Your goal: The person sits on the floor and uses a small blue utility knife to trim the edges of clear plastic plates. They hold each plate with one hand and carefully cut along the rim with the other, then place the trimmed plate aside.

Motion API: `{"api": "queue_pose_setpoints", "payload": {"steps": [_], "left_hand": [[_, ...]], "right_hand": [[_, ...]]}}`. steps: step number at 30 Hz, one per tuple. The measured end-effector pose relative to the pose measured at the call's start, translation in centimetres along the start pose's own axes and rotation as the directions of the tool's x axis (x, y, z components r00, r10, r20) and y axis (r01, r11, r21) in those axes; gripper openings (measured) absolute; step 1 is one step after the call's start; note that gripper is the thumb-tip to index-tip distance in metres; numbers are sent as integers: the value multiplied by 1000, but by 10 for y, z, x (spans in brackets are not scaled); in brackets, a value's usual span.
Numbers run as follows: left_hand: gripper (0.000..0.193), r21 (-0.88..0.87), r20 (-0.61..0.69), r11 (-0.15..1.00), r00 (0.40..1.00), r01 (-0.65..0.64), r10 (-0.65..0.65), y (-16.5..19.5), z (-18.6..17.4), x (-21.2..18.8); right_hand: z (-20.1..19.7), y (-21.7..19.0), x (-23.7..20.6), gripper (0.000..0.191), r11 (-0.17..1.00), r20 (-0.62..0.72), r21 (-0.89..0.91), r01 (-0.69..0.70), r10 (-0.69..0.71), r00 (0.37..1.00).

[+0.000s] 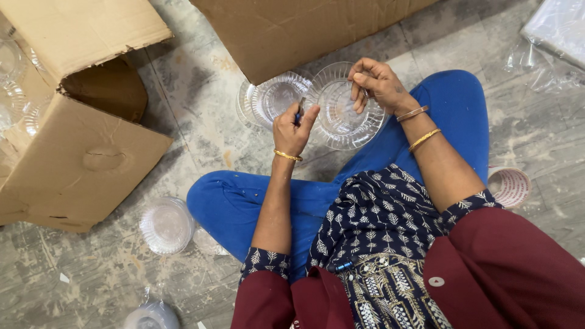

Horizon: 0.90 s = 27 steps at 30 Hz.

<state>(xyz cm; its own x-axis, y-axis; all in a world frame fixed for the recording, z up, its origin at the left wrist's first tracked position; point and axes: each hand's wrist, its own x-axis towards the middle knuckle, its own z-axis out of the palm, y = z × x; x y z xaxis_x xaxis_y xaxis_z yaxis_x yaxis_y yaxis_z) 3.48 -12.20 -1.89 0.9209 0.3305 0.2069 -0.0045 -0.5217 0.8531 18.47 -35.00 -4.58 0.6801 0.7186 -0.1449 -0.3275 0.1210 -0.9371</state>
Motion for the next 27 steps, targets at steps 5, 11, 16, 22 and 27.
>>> {"api": "queue_pose_setpoints", "payload": {"steps": [5, 11, 16, 22, 27], "left_hand": [[51, -12, 15, 1000, 1000, -21, 21, 3, -4, -1], [53, 19, 13, 999, 999, -43, 43, 7, -7, 1], [53, 37, -33, 999, 999, -27, 28, 12, -6, 0], [54, 5, -129, 986, 978, 165, -163, 0, -8, 4], [28, -329, -13, 943, 998, 61, -69, -26, 7, 3]], "right_hand": [[-1, 1, 0, 20, 1000, -8, 9, -13, 13, 1000], [-3, 1, 0, 20, 1000, 2, 5, -13, 13, 1000], [-5, 3, 1, 20, 1000, 19, 27, -12, 11, 1000], [-5, 5, 2, 20, 999, 17, 31, -35, 34, 999], [0, 3, 7, 23, 998, -80, -66, -19, 13, 997]]}}
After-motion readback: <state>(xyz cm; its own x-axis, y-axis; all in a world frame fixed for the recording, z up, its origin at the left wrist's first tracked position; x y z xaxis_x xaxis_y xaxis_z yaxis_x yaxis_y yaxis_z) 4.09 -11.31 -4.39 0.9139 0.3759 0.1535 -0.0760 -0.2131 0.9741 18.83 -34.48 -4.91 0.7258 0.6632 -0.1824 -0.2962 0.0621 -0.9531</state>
